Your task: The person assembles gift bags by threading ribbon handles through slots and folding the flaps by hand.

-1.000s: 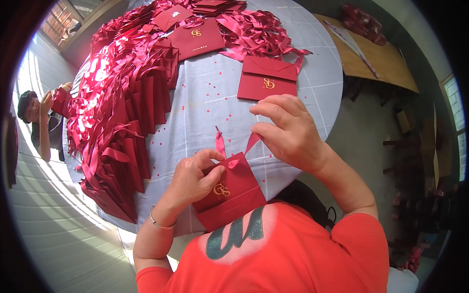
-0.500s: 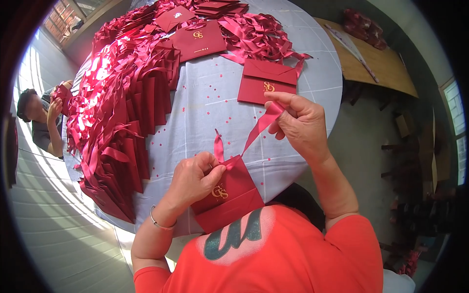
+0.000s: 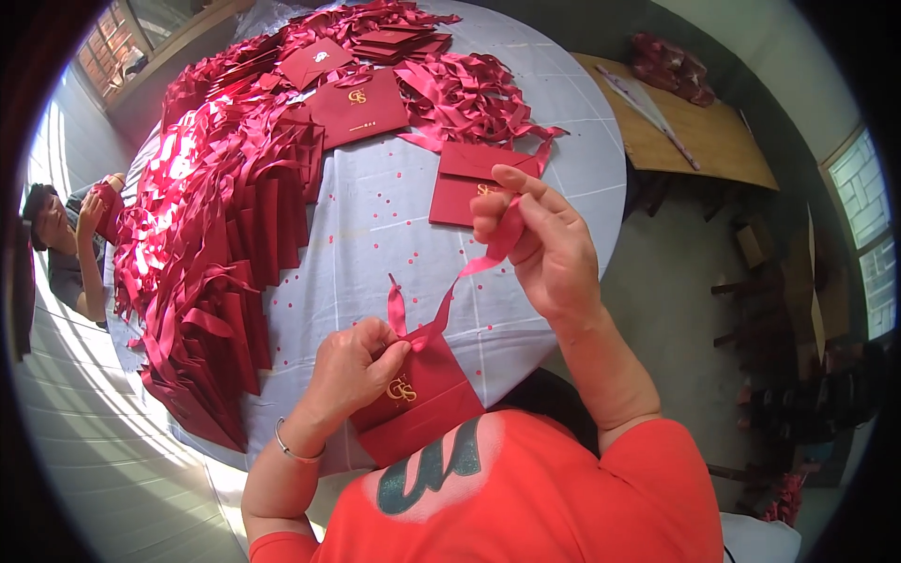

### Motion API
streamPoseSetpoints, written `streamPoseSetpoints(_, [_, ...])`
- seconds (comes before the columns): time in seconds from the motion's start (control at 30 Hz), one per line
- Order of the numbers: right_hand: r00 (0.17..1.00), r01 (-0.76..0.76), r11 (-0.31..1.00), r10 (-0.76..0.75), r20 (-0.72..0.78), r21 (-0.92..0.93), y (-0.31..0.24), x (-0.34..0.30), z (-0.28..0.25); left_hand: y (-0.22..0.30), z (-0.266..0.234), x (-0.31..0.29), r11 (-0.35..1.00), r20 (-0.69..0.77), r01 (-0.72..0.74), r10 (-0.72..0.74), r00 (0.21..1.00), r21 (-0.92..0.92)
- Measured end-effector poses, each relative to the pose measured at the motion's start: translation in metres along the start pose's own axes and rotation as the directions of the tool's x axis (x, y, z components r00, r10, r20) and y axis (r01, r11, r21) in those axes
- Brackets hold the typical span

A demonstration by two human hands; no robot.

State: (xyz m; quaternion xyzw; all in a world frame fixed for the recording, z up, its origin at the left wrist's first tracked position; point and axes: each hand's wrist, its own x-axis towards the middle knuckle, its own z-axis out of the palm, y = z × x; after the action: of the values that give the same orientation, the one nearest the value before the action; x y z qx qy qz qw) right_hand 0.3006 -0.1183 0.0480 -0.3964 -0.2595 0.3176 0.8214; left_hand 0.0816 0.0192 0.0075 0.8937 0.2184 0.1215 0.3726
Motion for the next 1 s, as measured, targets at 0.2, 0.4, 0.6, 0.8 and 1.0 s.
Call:
streamPoseSetpoints(0.2, [0.955,0.231,0.968,-0.206,0.213,-0.096,-0.016,-0.005,0.023,0.002,0.0,-0.001,0.998,-0.007,0.06,-0.06,0.998,-0.003])
streamPoseSetpoints(0.4, [0.91,0.196,0.962,-0.107,0.4,-0.189,-0.026,-0.021,0.037,0.001,-0.003,0.003,0.997,-0.016,-0.003,0.002,1.0,-0.075])
streamPoseSetpoints(0.6, [0.821,0.415,0.602,0.075,0.566,-0.682,0.011,-0.026,0.049,-0.014,-0.015,0.004,0.83,0.25,0.184,-0.056,0.967,-0.527])
streamPoseSetpoints(0.8, [0.801,0.52,0.466,0.024,0.598,-0.716,0.055,-0.038,0.039,-0.015,-0.017,0.004,0.788,0.261,0.188,-0.036,0.965,-0.586])
streamPoseSetpoints(1.0, [0.812,0.506,0.451,0.04,0.583,-0.735,0.056,-0.037,0.038,-0.007,-0.044,0.002,0.972,0.125,-0.054,0.084,0.989,-0.227])
